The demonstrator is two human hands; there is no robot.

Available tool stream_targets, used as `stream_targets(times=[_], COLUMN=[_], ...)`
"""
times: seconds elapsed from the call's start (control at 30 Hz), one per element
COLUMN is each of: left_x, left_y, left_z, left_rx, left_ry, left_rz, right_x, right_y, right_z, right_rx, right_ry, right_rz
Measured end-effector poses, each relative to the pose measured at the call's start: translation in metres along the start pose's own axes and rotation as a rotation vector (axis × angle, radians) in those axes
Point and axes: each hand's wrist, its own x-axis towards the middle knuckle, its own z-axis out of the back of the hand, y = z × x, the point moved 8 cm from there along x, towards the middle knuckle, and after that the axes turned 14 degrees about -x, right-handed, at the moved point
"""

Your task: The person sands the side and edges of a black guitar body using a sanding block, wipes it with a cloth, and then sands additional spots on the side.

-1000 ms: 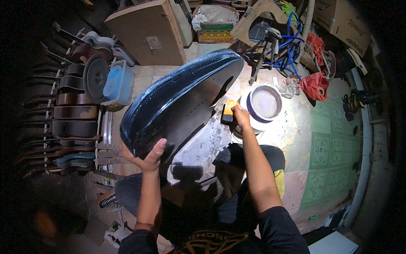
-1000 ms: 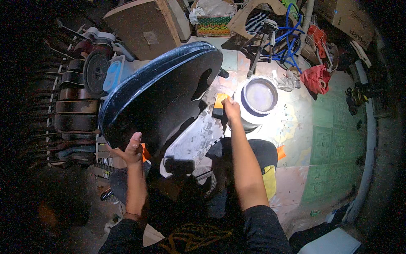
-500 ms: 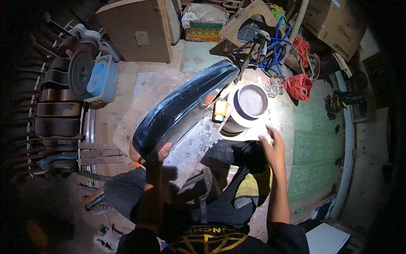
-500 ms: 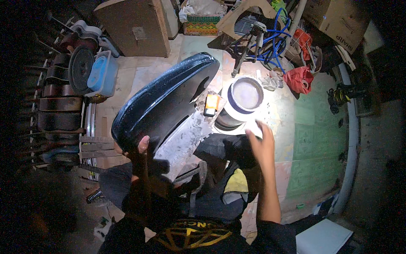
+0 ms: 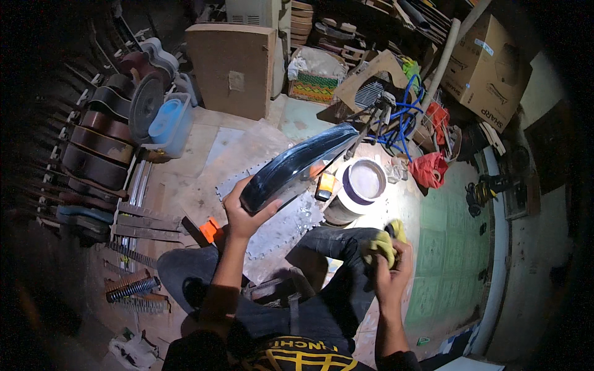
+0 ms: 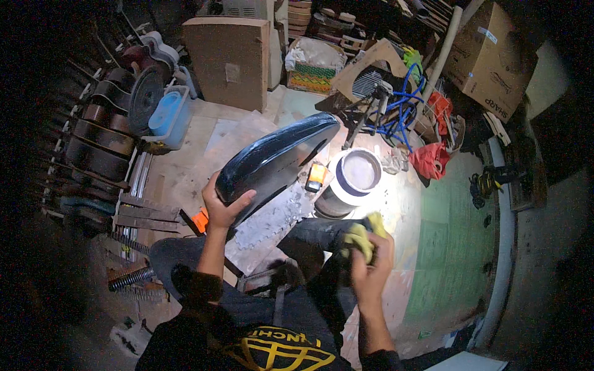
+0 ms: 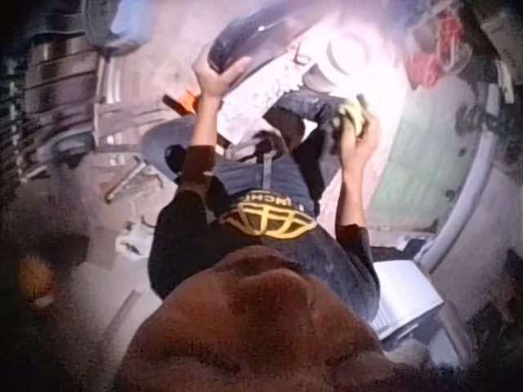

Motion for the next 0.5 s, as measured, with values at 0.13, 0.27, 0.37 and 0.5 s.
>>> stream_targets(times=[0.13,0.27,0.37,0.5], left_x=[0.005,-0.004,-0.019,-0.023], left_y=[-0.002,-0.034,-0.024,-0.007], left_z=[0.007,-0.012,0.004,0.005], left_rx=[-0.085,0.239,0.887,0.756], left_ry=[0.057,0.079,-0.030,-0.007], left_rz=[0.131,0.275,-0.200,-0.205], right_x=[-0.012,-0.045,-0.037,-0.024], right_y=[0.172,0.202,0.221,0.219], right_z=[-0.065,-0.176,-0.205,-0.202], right_rx=[-0.104,-0.362,-0.640,-0.732], right_ry=[0.085,-0.016,-0.034,0.011], right_rz=[0.779,1.105,1.150,1.170])
